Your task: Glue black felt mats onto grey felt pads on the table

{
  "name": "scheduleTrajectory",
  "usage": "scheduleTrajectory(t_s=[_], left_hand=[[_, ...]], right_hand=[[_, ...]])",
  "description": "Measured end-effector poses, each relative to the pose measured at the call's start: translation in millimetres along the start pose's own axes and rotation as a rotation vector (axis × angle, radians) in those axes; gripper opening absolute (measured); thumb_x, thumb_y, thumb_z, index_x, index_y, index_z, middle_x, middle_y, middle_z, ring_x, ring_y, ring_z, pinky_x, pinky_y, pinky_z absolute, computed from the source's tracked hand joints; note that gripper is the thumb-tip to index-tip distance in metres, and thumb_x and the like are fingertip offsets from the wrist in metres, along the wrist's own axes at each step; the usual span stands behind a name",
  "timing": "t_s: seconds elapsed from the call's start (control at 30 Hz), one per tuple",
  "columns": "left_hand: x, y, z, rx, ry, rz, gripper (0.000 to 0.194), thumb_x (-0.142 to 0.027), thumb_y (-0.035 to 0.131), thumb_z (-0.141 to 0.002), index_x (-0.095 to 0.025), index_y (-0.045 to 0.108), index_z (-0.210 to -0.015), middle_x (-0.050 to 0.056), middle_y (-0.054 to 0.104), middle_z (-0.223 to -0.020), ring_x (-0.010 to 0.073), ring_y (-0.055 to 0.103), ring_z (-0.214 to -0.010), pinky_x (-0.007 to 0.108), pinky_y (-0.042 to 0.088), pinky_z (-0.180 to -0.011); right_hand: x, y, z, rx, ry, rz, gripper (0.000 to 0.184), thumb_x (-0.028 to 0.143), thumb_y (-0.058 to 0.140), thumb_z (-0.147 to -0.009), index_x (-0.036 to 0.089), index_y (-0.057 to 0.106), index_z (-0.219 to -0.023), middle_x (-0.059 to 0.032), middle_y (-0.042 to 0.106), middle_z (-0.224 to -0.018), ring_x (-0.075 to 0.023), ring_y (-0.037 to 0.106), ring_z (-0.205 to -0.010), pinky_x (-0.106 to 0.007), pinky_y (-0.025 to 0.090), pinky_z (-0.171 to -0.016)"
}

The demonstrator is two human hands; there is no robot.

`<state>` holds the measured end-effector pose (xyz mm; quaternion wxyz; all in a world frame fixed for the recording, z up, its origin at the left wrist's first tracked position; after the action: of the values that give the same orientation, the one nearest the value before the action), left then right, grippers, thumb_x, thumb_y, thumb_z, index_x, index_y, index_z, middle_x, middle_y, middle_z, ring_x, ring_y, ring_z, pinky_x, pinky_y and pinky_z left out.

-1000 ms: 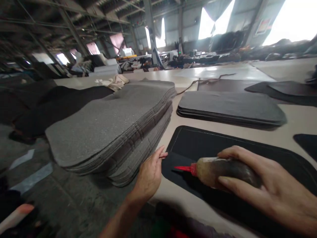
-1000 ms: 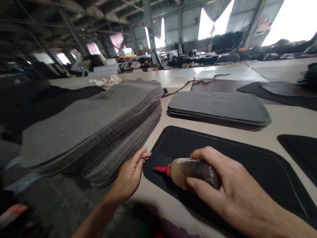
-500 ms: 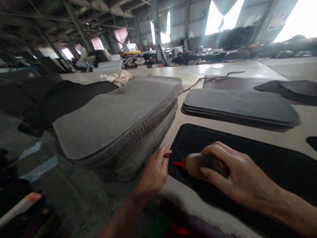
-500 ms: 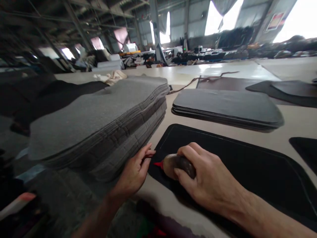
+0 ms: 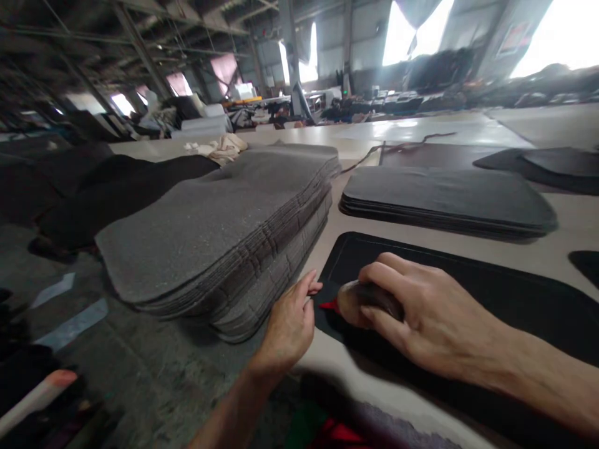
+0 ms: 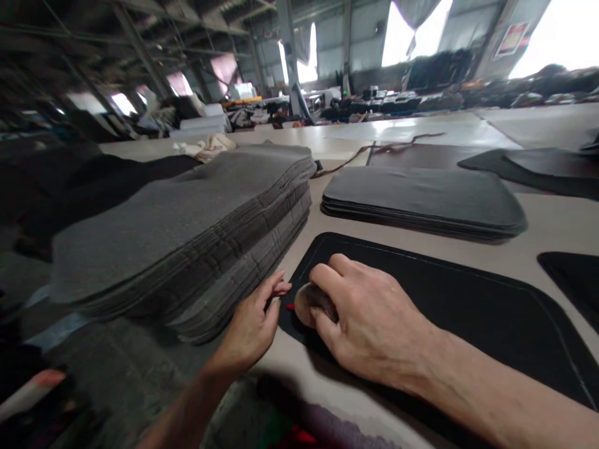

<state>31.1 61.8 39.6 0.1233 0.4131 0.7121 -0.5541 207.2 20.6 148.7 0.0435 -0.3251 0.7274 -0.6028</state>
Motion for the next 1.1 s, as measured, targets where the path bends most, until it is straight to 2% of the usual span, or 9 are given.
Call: scheduleTrajectory(t_s=[0.17,0.4,0.67,0.83,0.97,1.1], left_hand=[[-1.8,0.0,0.0,0.006,-0.002,0.0,0.055,-0.004,0.043,-0.089,-0.018,0.045,-0.142,0.007,0.07,-0.123,0.0162,0.065,-0.114,0.035,0.049,-0.107],[-2.6,-0.4,0.5,-0.002,0.008,-0.006,0.057,-0.005,0.043,-0.088,-0.019,0.044,-0.142,0.008,0.07,-0.122,0.017,0.066,-0.113,0.037,0.05,-0.106],[-4.3,-0.5,-0.4,-0.011,0.019,-0.018,0.054,-0.006,0.042,-0.09,-0.02,0.046,-0.141,0.007,0.07,-0.121,0.018,0.066,-0.113,0.038,0.05,-0.105],[-3.9,-0.7,0.3,-0.01,0.022,-0.029,0.053,-0.005,0.042,-0.089,-0.019,0.046,-0.14,0.008,0.07,-0.122,0.0182,0.066,-0.113,0.039,0.05,-0.106],[-4.1,-0.4,0.1,0.002,0.018,-0.038,0.053,-0.005,0.043,-0.089,-0.018,0.046,-0.14,0.009,0.07,-0.122,0.0174,0.065,-0.113,0.038,0.05,-0.106],[-4.1,-0.4,-0.9,0.004,0.016,-0.046,0.054,-0.004,0.043,-0.088,-0.017,0.045,-0.141,0.008,0.07,-0.121,0.0168,0.065,-0.114,0.038,0.049,-0.107]], right_hand=[[12.7,-6.0,-9.6,0.025,-0.055,0.063,0.004,0.02,0.053,-0.088,0.021,0.057,-0.088,-0.0021,0.052,-0.082,-0.0179,0.05,-0.07,-0.03,0.032,-0.064],[17.0,-18.7,-14.4,0.083,-0.061,0.142,0.005,0.024,0.055,-0.088,0.021,0.056,-0.085,-0.0012,0.052,-0.079,-0.0168,0.05,-0.064,-0.03,0.027,-0.06],[18.4,-13.1,-14.0,0.074,-0.066,0.147,0.006,0.024,0.053,-0.09,0.02,0.056,-0.086,-0.003,0.054,-0.082,-0.0173,0.052,-0.069,-0.03,0.029,-0.061],[23.8,-18.0,-16.6,0.089,-0.096,0.18,0.007,0.024,0.053,-0.091,0.02,0.056,-0.086,-0.0029,0.055,-0.081,-0.0164,0.052,-0.065,-0.03,0.027,-0.058],[19.8,-28.2,-9.6,0.111,-0.082,0.228,0.005,0.025,0.057,-0.087,0.021,0.058,-0.085,-0.0023,0.056,-0.079,-0.016,0.052,-0.061,-0.029,0.025,-0.055],[7.2,-39.9,4.2,0.127,-0.046,0.22,0.004,0.025,0.061,-0.083,0.022,0.059,-0.081,-0.0023,0.059,-0.078,-0.0168,0.054,-0.062,-0.03,0.029,-0.055]])
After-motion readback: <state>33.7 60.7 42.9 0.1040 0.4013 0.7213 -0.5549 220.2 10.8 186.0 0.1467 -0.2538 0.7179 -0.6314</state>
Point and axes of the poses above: each hand's wrist, its own z-axis away from the middle knuckle, its own y-axis out of the palm, x = y × z, the point moved 7 cm from there along -z, towards the middle knuckle
